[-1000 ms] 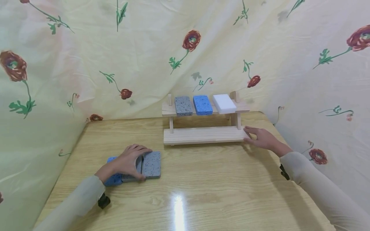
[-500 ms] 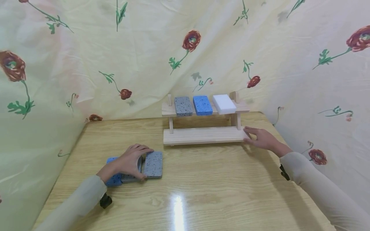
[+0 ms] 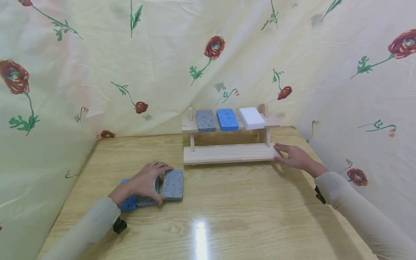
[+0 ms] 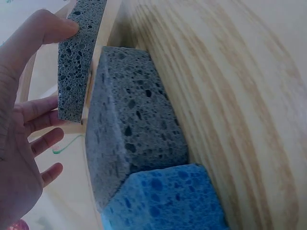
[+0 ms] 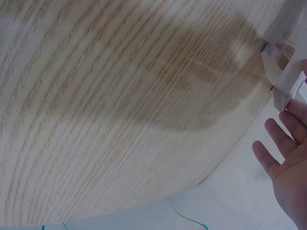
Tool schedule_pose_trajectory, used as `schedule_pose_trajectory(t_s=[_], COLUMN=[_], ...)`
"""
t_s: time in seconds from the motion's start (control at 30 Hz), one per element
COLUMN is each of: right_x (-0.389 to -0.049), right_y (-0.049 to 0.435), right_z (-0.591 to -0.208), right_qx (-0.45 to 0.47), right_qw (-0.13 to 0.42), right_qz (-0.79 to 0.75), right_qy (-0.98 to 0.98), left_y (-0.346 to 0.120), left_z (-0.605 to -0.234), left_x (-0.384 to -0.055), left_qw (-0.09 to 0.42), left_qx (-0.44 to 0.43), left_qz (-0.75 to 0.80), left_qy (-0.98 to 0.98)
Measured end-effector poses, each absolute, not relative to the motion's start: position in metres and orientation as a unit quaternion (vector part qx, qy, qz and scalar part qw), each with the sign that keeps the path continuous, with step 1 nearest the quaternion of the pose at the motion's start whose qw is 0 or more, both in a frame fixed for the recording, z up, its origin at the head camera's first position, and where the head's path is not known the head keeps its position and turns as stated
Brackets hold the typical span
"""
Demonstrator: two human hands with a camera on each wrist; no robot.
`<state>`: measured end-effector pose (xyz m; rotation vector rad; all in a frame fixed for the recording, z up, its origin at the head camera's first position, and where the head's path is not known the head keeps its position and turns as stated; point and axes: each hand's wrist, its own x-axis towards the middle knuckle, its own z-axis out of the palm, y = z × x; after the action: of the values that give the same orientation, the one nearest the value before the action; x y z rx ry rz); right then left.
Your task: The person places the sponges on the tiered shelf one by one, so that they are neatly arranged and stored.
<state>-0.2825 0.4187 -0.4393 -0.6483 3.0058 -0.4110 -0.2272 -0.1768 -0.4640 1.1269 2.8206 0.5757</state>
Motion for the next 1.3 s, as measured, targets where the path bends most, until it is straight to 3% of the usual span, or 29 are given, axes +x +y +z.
schedule_pose_trajectory(t_s=[0.23,0.77,1.3], right_x=[-0.281,-0.281,-0.280], right_y=[0.417,0.418,0.417], right_z=[-0.437,-0.439,-0.439], right_qx=[-0.209,-0.216,-0.216], right_qw=[0.020,0.009,0.003], right_qz=[-0.136,-0.123,-0.123], right_qy=[0.968,0.969,0.969], left_y=[-0.175,-0.166,-0.148], left_z=[-0.455,-0.428,-0.405], left_x=[-0.228,-0.233,-0.248], left_qw=[0.009,0.040,0.019], left_qx=[0.375,0.358,0.378], left_qz=[0.174,0.175,0.178], left_qy=[0.910,0.916,0.909])
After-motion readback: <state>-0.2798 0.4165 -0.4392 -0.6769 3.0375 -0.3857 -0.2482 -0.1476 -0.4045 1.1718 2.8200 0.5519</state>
